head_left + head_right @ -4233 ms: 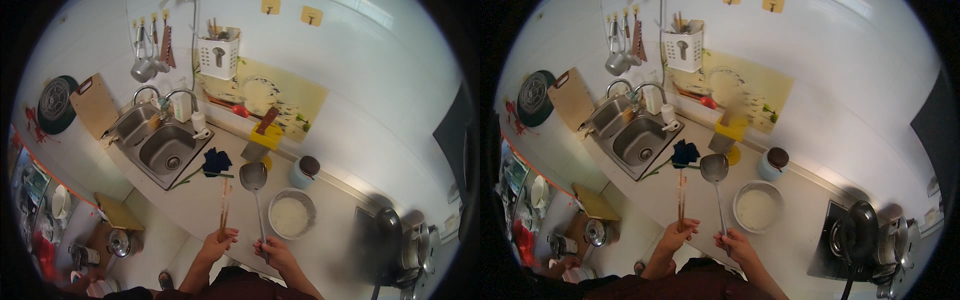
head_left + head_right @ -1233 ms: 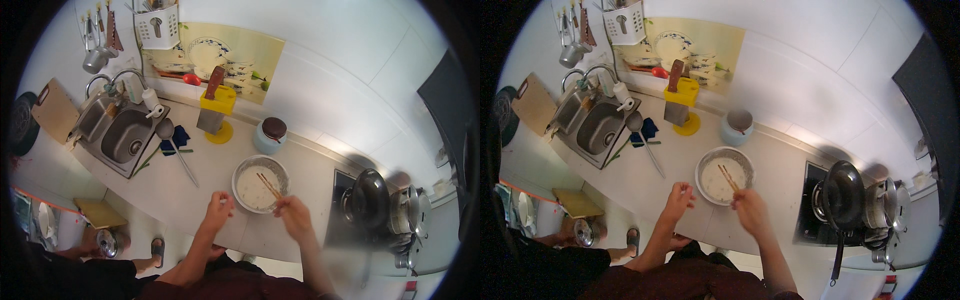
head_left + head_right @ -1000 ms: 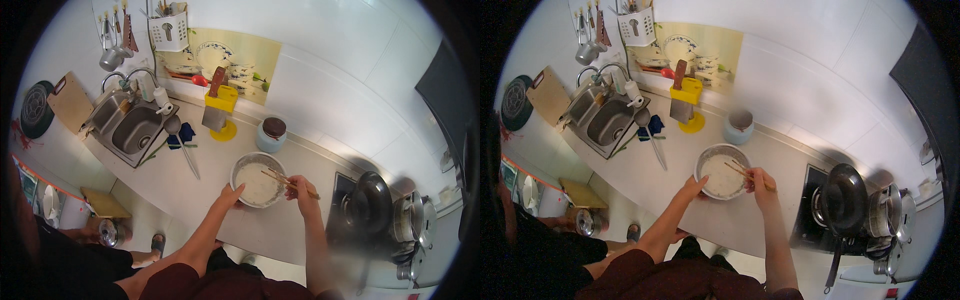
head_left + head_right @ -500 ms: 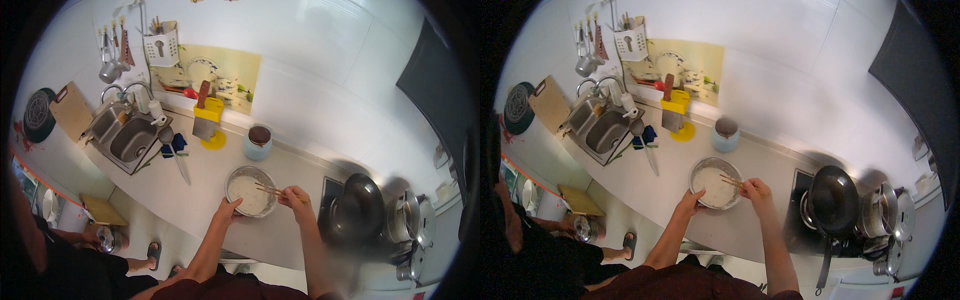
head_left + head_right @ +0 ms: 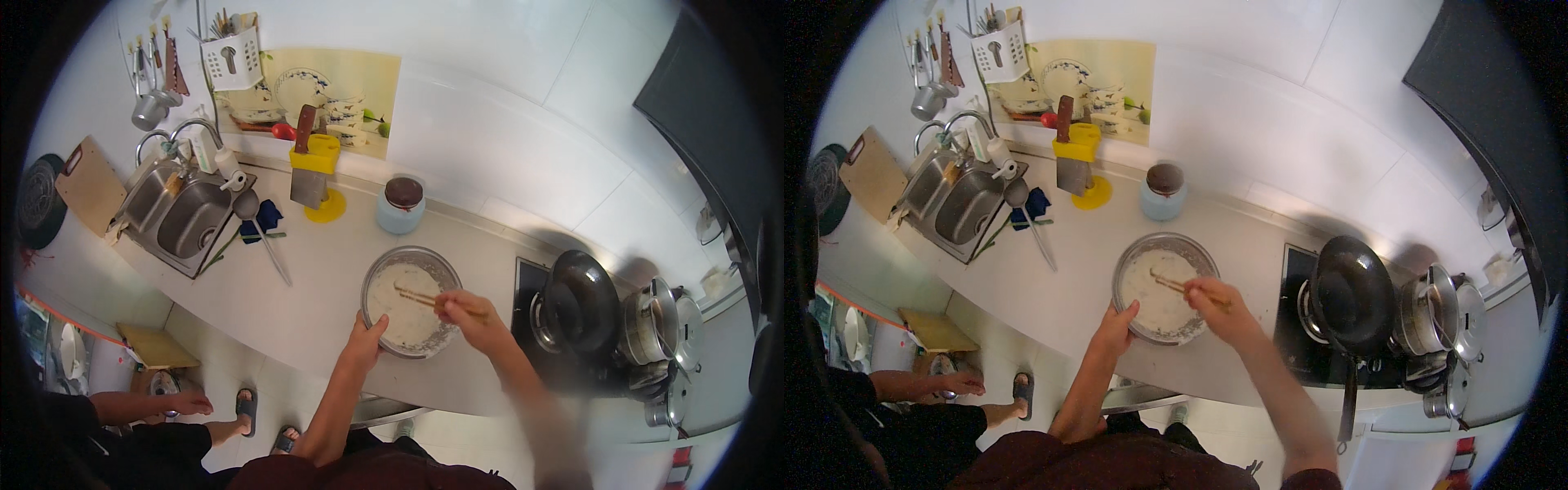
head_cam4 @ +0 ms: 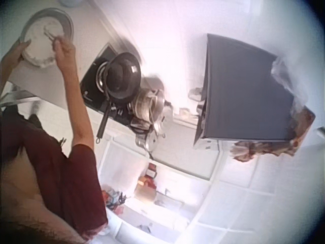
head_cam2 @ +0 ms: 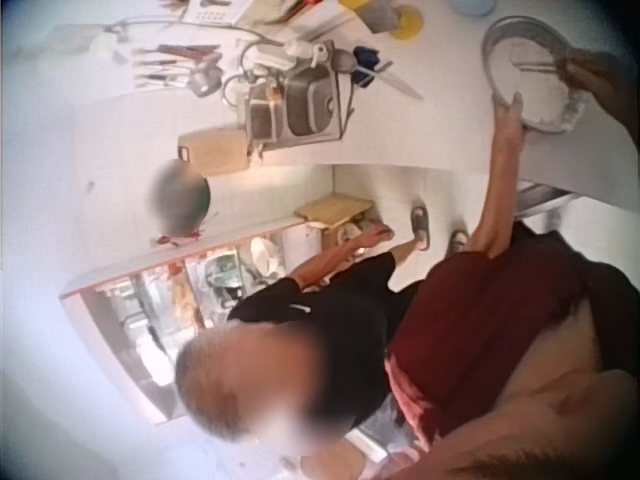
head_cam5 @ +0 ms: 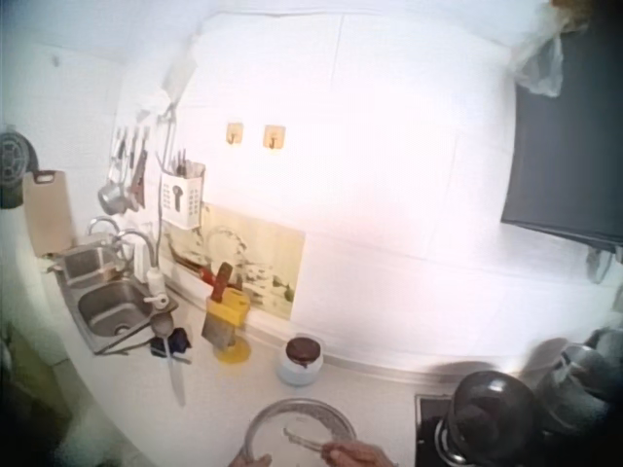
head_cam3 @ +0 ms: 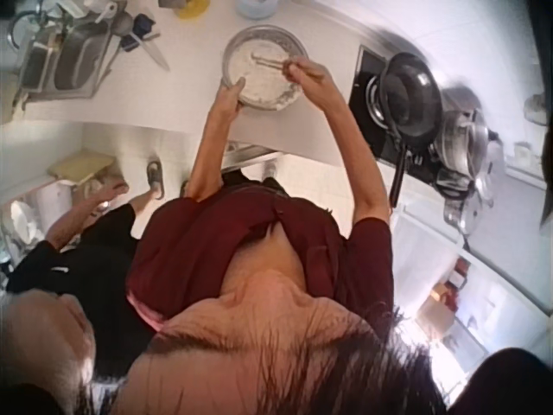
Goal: The person pours batter into a hot pan and spreads it into a thin layer using chopsticks and a spatula. They continue to cook the crepe while another person ladles soup into bowls nearby.
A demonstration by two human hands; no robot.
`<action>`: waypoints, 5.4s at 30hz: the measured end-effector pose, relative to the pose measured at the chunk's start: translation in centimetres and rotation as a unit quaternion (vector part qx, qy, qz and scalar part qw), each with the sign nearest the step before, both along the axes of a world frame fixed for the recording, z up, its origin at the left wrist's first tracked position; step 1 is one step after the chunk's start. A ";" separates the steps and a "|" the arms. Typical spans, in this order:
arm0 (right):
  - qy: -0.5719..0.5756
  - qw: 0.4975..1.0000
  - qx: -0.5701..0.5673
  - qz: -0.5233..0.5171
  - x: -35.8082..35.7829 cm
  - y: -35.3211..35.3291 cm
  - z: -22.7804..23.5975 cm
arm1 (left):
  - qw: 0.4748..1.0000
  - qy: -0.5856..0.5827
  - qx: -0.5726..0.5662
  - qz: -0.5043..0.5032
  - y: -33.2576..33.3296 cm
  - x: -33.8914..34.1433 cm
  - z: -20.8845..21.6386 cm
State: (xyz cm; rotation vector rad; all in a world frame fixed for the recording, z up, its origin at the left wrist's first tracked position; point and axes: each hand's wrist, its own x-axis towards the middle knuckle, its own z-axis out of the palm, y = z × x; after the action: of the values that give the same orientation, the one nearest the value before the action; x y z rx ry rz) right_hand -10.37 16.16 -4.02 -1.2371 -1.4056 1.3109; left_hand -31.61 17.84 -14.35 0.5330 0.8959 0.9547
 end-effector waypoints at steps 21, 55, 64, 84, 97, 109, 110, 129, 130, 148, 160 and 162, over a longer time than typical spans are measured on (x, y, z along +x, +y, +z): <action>0.058 0.997 0.026 -0.053 8.6 -7.3 7.9 | 0.979 0.105 0.171 -0.021 -5.4 4.2 9.7; 0.109 0.936 0.140 -0.302 33.1 -17.7 12.6 | 0.771 0.365 0.500 -0.148 2.0 40.0 14.1; 0.124 0.928 0.103 -0.337 35.6 -19.6 8.2 | 0.734 0.416 0.483 -0.234 -0.5 44.6 16.9; 0.152 0.917 0.101 -0.356 37.3 -20.2 6.1 | 0.668 0.440 0.555 -0.228 0.2 48.7 13.5; 0.093 0.934 0.104 -0.329 36.9 -18.4 5.2 | 0.648 0.456 0.568 -0.223 0.8 46.5 16.0; 0.197 0.933 0.097 -0.284 33.5 -14.1 5.7 | 0.612 0.459 0.625 -0.154 1.7 43.6 16.7; 0.201 0.934 0.096 -0.279 33.4 -13.7 5.3 | 0.612 0.457 0.628 -0.150 1.6 43.5 16.8; 0.252 0.880 0.149 -0.374 37.1 -10.3 6.0 | 0.587 0.411 0.690 -0.107 1.9 43.2 18.5; 0.237 0.880 0.143 -0.387 37.2 -9.8 5.7 | 0.587 0.405 0.693 -0.108 1.8 43.3 18.7; -0.005 0.920 0.169 -0.353 38.6 -12.3 3.0 | 0.611 0.362 0.693 -0.126 1.8 49.5 17.5; -0.019 0.911 0.189 -0.367 38.7 -11.5 2.2 | 0.705 0.310 0.633 -0.079 3.7 48.9 17.2; -0.086 0.903 0.210 -0.366 40.1 -12.1 1.2 | 0.696 0.318 0.640 -0.064 4.5 48.2 16.5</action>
State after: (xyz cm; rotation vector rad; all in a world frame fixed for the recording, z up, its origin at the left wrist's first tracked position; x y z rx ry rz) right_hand 29.71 4.08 -2.85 -1.3955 -1.0814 0.3665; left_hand 16.60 22.35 2.19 2.2181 0.6267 1.1925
